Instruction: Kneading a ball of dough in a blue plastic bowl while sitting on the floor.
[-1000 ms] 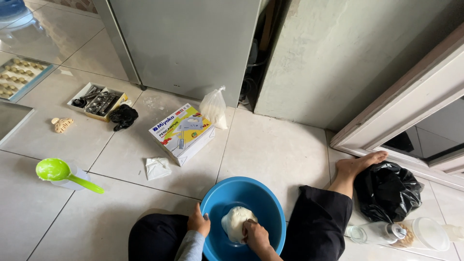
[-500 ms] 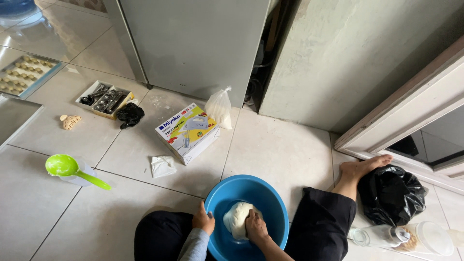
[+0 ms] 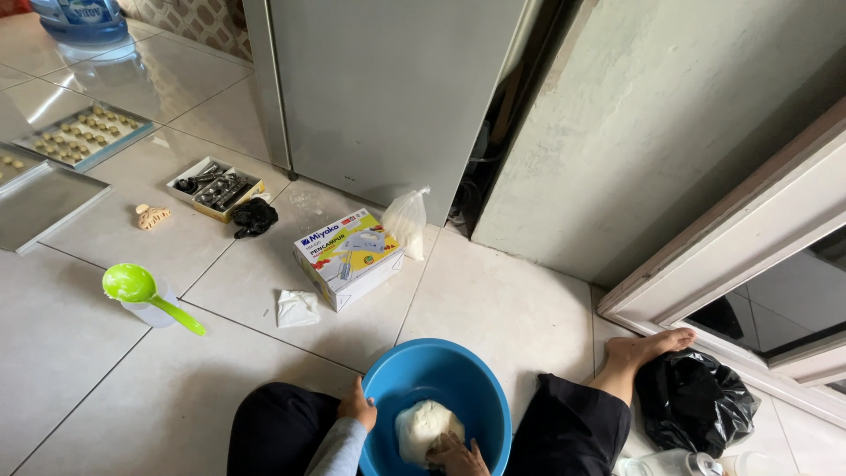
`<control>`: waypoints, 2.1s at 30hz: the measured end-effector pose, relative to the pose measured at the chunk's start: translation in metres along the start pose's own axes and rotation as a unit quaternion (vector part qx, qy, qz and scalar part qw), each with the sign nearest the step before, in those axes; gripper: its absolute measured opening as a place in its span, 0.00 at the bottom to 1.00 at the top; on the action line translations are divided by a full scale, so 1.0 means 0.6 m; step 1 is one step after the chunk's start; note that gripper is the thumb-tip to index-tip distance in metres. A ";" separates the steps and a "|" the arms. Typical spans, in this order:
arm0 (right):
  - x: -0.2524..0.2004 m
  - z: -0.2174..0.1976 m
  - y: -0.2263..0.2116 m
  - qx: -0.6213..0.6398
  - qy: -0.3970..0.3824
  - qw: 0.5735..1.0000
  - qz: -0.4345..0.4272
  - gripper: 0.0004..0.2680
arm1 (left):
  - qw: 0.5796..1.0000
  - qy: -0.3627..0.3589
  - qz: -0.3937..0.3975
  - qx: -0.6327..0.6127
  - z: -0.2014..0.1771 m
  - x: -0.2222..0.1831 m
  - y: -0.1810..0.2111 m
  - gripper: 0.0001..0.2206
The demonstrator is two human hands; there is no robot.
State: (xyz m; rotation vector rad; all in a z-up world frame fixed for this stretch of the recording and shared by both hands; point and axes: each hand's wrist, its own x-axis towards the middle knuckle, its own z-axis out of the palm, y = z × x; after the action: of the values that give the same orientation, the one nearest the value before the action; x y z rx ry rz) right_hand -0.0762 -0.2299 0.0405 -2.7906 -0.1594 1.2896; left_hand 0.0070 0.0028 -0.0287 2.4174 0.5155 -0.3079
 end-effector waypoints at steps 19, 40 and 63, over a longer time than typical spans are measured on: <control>-0.129 -0.039 -0.020 0.206 0.593 0.778 -0.016 0.04 | 0.999 0.024 0.007 -0.044 0.026 -0.003 0.001 0.29; 0.066 -0.102 -0.123 0.100 0.245 0.964 0.035 0.26 | 0.990 0.086 0.065 -0.090 0.002 -0.029 0.012 0.22; 0.020 -0.032 0.004 0.797 0.323 0.509 -0.035 0.11 | 0.998 0.051 0.026 -0.022 -0.020 -0.054 0.015 0.29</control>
State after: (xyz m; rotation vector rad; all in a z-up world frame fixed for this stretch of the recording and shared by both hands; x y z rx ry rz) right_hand -0.0536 -0.2311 0.0436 -1.2347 0.6210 -0.0865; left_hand -0.0168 -0.0050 -0.0035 2.4079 0.4989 -0.1491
